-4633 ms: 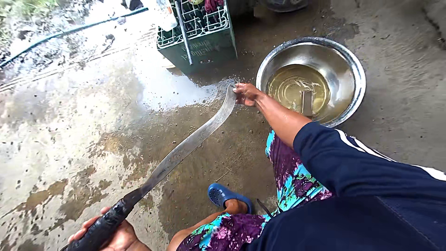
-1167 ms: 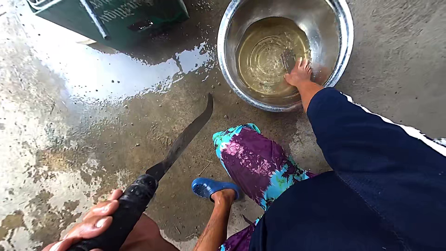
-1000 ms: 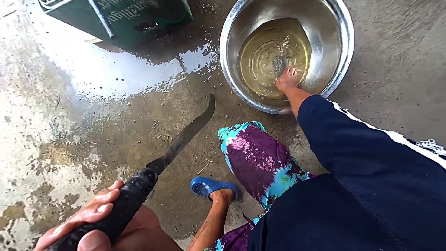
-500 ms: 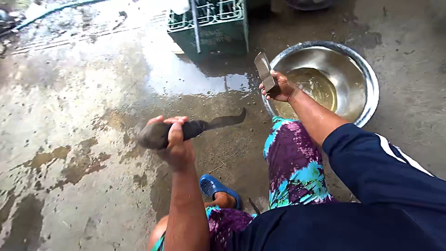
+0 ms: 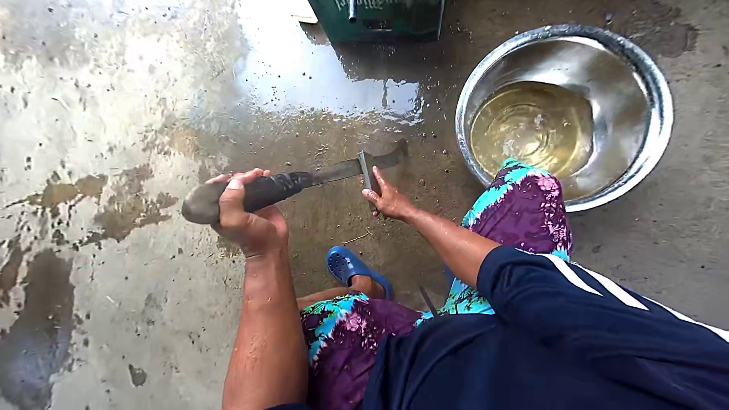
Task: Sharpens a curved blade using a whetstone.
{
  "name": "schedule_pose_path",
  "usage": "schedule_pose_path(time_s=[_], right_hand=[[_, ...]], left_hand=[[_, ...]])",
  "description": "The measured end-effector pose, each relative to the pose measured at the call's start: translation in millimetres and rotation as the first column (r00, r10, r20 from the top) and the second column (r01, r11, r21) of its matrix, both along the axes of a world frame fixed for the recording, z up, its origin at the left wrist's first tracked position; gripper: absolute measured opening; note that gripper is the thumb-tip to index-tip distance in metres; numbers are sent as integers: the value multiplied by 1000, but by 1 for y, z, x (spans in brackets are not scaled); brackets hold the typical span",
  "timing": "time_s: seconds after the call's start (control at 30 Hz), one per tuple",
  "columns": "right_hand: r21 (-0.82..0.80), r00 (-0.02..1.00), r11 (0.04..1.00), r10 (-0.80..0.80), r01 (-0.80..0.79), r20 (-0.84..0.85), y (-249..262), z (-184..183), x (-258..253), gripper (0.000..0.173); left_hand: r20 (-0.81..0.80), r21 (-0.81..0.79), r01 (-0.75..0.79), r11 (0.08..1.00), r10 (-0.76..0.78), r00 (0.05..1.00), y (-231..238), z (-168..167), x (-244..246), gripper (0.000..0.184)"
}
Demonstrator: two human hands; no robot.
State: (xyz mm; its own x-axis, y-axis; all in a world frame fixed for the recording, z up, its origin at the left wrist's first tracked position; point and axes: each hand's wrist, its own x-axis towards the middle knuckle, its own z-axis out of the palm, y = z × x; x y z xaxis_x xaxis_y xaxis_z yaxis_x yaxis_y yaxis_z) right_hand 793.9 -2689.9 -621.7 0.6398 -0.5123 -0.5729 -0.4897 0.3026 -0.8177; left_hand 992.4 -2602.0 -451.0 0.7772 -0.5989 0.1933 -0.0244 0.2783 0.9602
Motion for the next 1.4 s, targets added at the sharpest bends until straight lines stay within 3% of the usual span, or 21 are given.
schedule_pose_path(time_s=[0.07, 0.17, 0.23, 0.37, 0.43, 0.53, 0.57, 0.7, 0.73, 0.87, 0.9, 1.03, 1.1, 1.2, 1.23, 1.33, 1.4], right_hand=[[-20, 997, 1000, 12, -13, -73, -18, -25, 3, 83], [49, 963, 995, -72, 88, -259, -45, -69, 4, 80], [11, 951, 998, -54, 60, -306, -38, -61, 14, 80], [-305, 981, 936, 140, -176, -135, 16, 23, 22, 80], [-302, 963, 922, 192, -244, -191, -2, 17, 24, 77], [-140, 928, 977, 100, -160, -358, -52, -33, 21, 77], [-128, 920, 981, 87, -146, -383, -54, -35, 19, 78], [-368, 974, 905, 168, -214, -152, 1, 43, 29, 78], [-407, 975, 887, 192, -219, -107, 5, 48, 33, 79], [-151, 968, 981, 80, -119, -239, -49, -6, 36, 75], [-148, 962, 983, 70, -112, -262, -51, -10, 33, 76], [-364, 980, 910, 190, -199, -62, 9, 63, 22, 78], [-369, 977, 906, 210, -209, -39, -5, 60, 33, 76], [-222, 970, 955, 155, -196, -189, -54, 22, 49, 76], [-224, 964, 951, 165, -211, -208, -52, 24, 48, 77], [-354, 967, 900, 247, -254, -65, -4, 76, 33, 77], [-358, 966, 900, 259, -246, -12, -1, 77, 32, 75]], left_hand=[[27, 4, 13, 1000, -13, 1000, 4, -4, 4, 19], [52, -12, 20, 1000, -19, 998, 12, -11, 3, 18], [52, -23, 16, 1000, -15, 999, 15, -14, 6, 18], [18, 0, -1, 1000, 1, 1000, 21, -18, 10, 19], [32, -5, 9, 1000, -9, 999, 21, -17, 11, 19], [54, -38, 30, 999, -28, 998, 21, -19, 14, 20], [50, -47, 37, 998, -35, 998, 21, -18, 14, 20], [27, -46, 43, 998, -42, 999, 11, -12, 8, 21], [33, -42, 43, 998, -42, 999, 7, -10, 7, 21], [65, -73, 67, 995, -62, 996, 8, -12, 9, 20], [65, -85, 79, 993, -73, 995, 8, -11, 8, 20], [47, -84, 91, 992, -87, 995, 6, -10, 3, 22], [73, -94, 105, 990, -98, 992, 2, -7, 2, 21], [95, -84, 93, 992, -85, 992, 5, -11, 2, 21], [91, -78, 82, 994, -74, 993, 6, -11, 5, 20], [66, -79, 51, 996, -45, 997, 2, -13, 9, 19], [69, -88, 83, 993, -77, 995, 3, -10, 1, 20]])
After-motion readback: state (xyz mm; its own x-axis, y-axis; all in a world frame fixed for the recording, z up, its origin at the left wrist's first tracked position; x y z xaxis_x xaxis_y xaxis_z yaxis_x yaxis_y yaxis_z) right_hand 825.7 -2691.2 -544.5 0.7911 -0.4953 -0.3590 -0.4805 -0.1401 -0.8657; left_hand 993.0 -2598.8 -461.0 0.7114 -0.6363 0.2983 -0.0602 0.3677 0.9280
